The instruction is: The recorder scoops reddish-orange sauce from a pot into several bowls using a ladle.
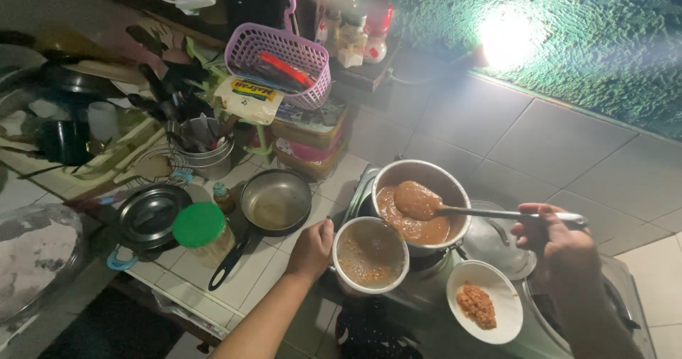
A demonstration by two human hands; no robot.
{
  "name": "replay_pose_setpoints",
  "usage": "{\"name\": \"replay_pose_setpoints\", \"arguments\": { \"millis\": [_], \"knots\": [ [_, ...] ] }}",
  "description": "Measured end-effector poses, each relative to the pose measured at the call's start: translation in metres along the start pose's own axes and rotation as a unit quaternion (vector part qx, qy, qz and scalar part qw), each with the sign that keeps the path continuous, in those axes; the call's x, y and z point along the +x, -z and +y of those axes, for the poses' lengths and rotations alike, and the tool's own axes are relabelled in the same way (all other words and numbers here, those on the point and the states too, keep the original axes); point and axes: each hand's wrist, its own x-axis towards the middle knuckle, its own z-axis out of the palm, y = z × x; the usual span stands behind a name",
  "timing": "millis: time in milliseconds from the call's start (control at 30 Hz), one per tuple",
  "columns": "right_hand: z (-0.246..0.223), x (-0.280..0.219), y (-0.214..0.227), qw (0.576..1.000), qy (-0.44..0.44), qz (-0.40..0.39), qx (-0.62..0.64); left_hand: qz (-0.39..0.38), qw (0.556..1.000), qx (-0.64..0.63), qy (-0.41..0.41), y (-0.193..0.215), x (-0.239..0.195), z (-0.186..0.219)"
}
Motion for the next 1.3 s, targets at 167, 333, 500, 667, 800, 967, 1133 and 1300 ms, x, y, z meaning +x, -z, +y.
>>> {"name": "replay_pose_setpoints", "arguments": {
  "millis": [167,333,500,667,800,967,1133,1300],
  "knots": [
    [-0.047,-0.048,-0.009,0.993,0.043,0.028,-0.109,0.015,1.0,0.01,-0.004,-0.002,0.002,-0.002],
    [-0.069,-0.093,-0.021,0.984,0.093,0.017,-0.153,0.027,0.999,0.019,-0.019,-0.006,0.004,-0.008],
    [-0.024,-0.107,0.007,0.979,0.194,-0.024,-0.064,0.005,1.0,0.008,-0.025,0.002,-0.002,0.003],
    [0.058,-0.038,0.095,0.943,-0.309,-0.118,0.031,0.006,1.0,0.018,-0.02,0.002,0.0,0.002],
    [0.005,-0.122,0.068,0.781,0.479,-0.229,-0.329,0.024,0.999,0.016,-0.029,-0.003,0.002,-0.006],
    [0.056,-0.125,0.074,0.707,0.573,-0.123,-0.396,0.023,0.999,0.008,-0.025,-0.004,0.002,-0.009],
    [0.099,-0.121,0.071,0.698,0.591,-0.056,-0.401,0.028,0.999,0.001,-0.027,-0.004,0.0,-0.009],
    [0.112,-0.123,0.059,0.686,0.617,-0.021,-0.386,0.047,0.998,0.016,-0.034,-0.008,-0.001,-0.014]
  ]
}}
